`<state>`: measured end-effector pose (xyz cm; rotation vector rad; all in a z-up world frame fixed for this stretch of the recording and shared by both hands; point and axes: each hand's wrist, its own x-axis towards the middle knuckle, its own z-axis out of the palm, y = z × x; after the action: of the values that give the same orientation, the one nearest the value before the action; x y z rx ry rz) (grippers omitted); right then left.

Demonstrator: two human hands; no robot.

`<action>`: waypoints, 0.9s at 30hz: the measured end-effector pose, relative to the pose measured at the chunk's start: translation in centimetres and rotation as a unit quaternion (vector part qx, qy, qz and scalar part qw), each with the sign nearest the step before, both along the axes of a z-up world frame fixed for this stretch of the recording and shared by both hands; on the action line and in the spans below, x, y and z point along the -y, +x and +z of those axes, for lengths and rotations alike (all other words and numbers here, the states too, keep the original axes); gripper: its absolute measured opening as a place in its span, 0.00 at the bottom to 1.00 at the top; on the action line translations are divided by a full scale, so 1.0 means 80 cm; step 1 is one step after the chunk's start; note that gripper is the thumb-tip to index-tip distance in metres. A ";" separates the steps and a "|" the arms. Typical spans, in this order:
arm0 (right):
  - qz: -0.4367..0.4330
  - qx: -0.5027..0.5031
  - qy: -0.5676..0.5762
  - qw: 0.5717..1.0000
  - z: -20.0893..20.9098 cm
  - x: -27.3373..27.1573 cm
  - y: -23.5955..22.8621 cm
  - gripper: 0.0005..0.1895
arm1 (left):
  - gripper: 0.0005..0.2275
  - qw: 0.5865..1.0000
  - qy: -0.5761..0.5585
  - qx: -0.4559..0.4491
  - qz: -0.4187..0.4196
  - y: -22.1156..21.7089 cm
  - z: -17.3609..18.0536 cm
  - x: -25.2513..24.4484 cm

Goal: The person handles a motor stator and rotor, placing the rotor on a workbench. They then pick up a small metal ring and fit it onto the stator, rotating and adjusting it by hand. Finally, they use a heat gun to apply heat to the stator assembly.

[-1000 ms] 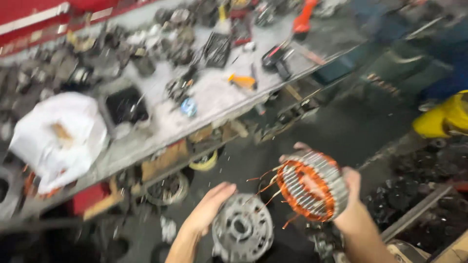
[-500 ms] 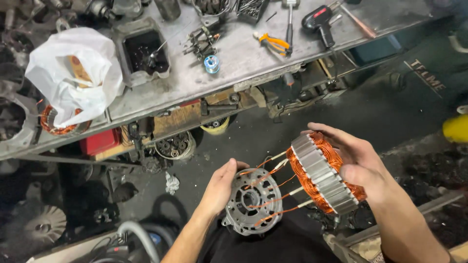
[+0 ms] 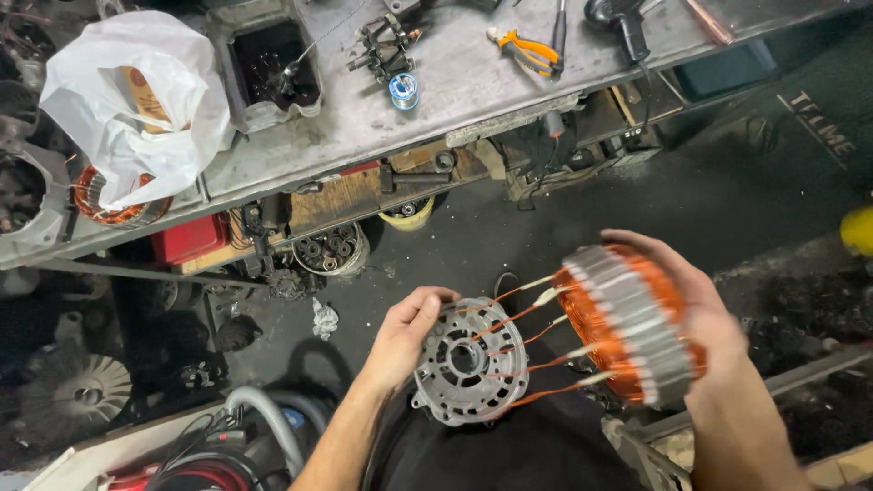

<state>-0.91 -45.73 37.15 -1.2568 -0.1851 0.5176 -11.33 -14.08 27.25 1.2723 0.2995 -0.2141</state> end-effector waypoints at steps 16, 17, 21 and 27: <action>-0.014 -0.213 0.531 0.820 -0.120 0.010 -0.053 0.47 | 0.13 0.984 0.052 0.163 -0.046 -0.015 0.009 -0.063; -0.014 -0.216 0.530 0.820 -0.132 0.011 -0.053 0.47 | 0.13 0.985 0.051 0.160 -0.045 -0.012 0.021 -0.063; -0.018 -0.307 0.579 0.755 -0.135 -0.004 -0.049 0.46 | 0.14 0.990 0.005 0.130 -0.059 -0.005 0.026 -0.068; 0.055 -0.388 0.618 0.682 -0.131 -0.037 -0.007 0.39 | 0.08 0.967 -0.226 0.111 0.043 0.007 -0.113 -0.070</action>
<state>-1.50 -42.81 26.63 0.3713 0.1297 0.7802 -10.78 -8.47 18.17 0.8189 0.1020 -0.0585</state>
